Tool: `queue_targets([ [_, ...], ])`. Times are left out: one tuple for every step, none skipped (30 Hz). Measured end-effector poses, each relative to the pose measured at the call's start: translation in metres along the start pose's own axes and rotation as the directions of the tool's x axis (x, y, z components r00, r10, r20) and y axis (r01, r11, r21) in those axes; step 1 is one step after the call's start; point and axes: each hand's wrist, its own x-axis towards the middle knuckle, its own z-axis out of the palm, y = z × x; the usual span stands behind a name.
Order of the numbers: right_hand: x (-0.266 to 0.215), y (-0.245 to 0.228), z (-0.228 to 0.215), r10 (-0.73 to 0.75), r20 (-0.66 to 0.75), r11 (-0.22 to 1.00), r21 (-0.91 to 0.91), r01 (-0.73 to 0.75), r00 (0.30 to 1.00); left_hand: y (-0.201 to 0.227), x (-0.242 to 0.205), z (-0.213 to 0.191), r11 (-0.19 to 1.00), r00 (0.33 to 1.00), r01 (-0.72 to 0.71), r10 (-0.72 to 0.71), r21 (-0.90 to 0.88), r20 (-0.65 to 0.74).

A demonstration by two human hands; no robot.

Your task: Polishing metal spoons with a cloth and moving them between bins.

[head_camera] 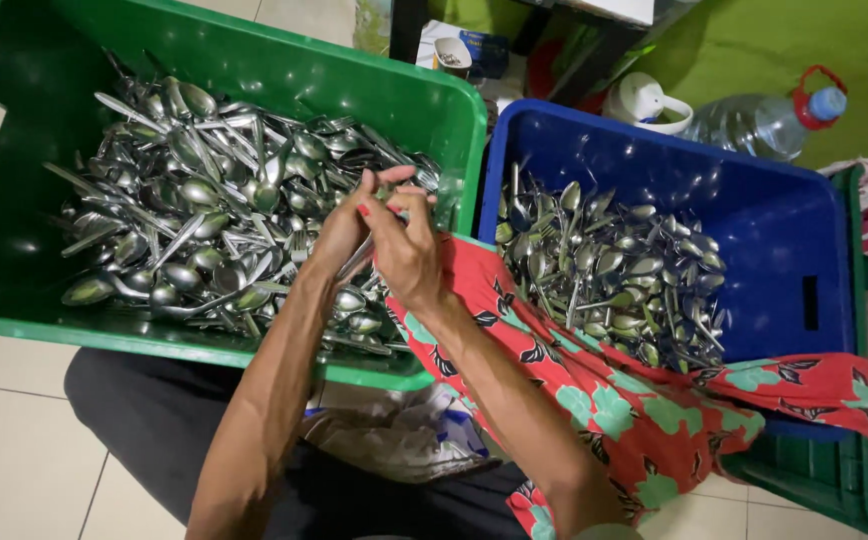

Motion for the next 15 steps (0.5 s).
queue_targets([
  [0.005,-0.001,-0.005,0.0,-0.003,1.0,-0.002,0.0,1.0,0.004,-0.004,0.007,1.0,1.0,0.001,-0.001,0.002,0.003],
  [0.009,-0.002,-0.009,0.078,-0.004,0.996,0.039,-0.077,0.997,0.008,-0.008,0.013,0.999,0.999,0.026,-0.027,-0.038,-0.041],
  [0.014,-0.004,-0.013,0.155,-0.002,0.984,0.084,-0.154,0.988,0.013,-0.012,0.019,0.996,0.995,0.047,-0.053,-0.078,-0.087],
  [0.01,0.009,-0.008,0.155,-0.005,0.984,0.086,-0.154,0.988,0.0,-0.006,0.001,0.996,0.995,0.045,-0.052,-0.074,-0.088],
  [0.005,0.021,-0.003,0.193,-0.024,0.979,0.065,-0.191,0.981,-0.013,-0.001,-0.018,0.99,0.987,0.084,-0.099,-0.114,-0.13],
  [-0.001,0.033,0.003,0.23,-0.043,0.973,0.044,-0.228,0.972,-0.026,0.004,-0.037,0.981,0.974,0.121,-0.147,-0.155,-0.171],
  [0.0,0.029,0.0,0.236,-0.044,0.971,0.041,-0.235,0.971,-0.02,0.001,-0.023,0.98,0.973,0.128,-0.154,-0.155,-0.171],
  [0.001,0.025,-0.002,0.264,-0.036,0.964,0.049,-0.262,0.964,-0.014,-0.002,-0.01,0.977,0.973,0.07,-0.11,-0.2,-0.202],
  [0.005,0.022,-0.003,0.284,-0.031,0.958,0.056,-0.282,0.958,-0.007,-0.002,0.004,0.971,0.971,0.006,-0.063,-0.241,-0.229],
  [0.008,0.015,-0.008,0.284,-0.034,0.958,0.053,-0.282,0.958,-0.009,0.0,0.002,0.971,0.972,0.008,-0.064,-0.24,-0.225],
  [0.01,0.005,-0.01,0.252,0.017,0.963,0.093,-0.252,0.968,-0.01,0.0,-0.001,0.967,0.983,-0.034,-0.013,-0.251,-0.183],
  [0.012,-0.004,-0.012,0.216,0.066,0.965,0.135,-0.223,0.974,-0.011,-0.001,-0.005,0.962,0.989,-0.076,0.039,-0.264,-0.142],
  [0.011,-0.007,-0.009,0.215,0.068,0.966,0.134,-0.223,0.974,-0.012,0.001,-0.01,0.961,0.989,-0.077,0.04,-0.266,-0.142],
  [0.009,-0.01,-0.005,0.181,0.078,0.975,0.116,-0.189,0.98,-0.013,0.003,-0.015,0.948,0.985,-0.119,0.076,-0.297,-0.152],
  [0.006,-0.014,-0.002,0.148,0.092,0.983,0.1,-0.157,0.985,-0.015,0.003,-0.021,0.931,0.98,-0.16,0.11,-0.327,-0.165],
])
